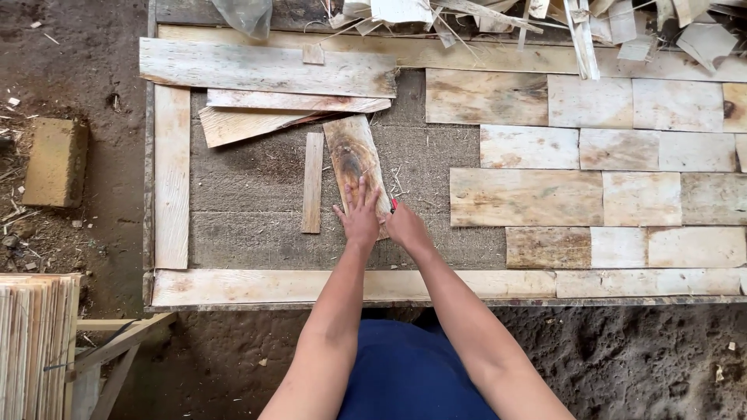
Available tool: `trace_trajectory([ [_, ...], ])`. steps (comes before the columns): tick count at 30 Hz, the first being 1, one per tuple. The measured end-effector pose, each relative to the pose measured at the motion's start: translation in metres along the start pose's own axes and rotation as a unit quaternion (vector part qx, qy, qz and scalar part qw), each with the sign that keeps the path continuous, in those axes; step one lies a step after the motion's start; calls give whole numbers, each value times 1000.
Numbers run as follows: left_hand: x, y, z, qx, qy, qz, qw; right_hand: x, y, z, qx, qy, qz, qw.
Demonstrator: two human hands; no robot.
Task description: Cutting thin wood pieces with a utility knife and arranging them on a flat surface to create a tiled pattern.
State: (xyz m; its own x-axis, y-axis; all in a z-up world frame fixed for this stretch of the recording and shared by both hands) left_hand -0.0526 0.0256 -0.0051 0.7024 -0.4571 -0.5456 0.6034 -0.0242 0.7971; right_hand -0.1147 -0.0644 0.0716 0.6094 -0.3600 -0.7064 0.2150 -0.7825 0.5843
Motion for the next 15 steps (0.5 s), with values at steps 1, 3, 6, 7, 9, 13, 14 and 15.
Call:
trace_trajectory([
  [1, -3, 5, 1, -1, 2, 1, 1000, 2, -1, -3, -1, 2, -1, 1000],
  [3, -11, 15, 5, -10, -5, 4, 1000, 6, -2, -7, 4, -13, -7, 1000],
  [6, -9, 13, 3, -13, -5, -2, 1000, 11, -9, -7, -6, -28, -10, 1000],
  [7, -7, 12, 2, -14, -5, -2, 1000, 9, -7, -8, -7, -28, -11, 1000],
  [9, -6, 8, 1, -12, -7, 1, 1000, 3, -7, -9, 7, -24, -11, 1000],
  [13, 4, -3, -3, 3, -11, -1, 1000, 1, -19, -2, -6, -34, -19, 999],
  [14, 6, -6, -4, 2, -9, 1, 1000, 2, -25, 5, 1, -36, -21, 999],
  [15, 7, -9, -5, 2, -7, 2, 1000, 4, -31, 13, 7, -38, -22, 999],
])
Point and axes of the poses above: each hand's wrist, its own x-axis towards the middle knuckle, its own y-axis out of the back of the hand, z = x × y, the point moved 2 cm from there along x, towards the middle knuckle, and after that the axes turned 3 degrees about -z, right-handed, at the moved point
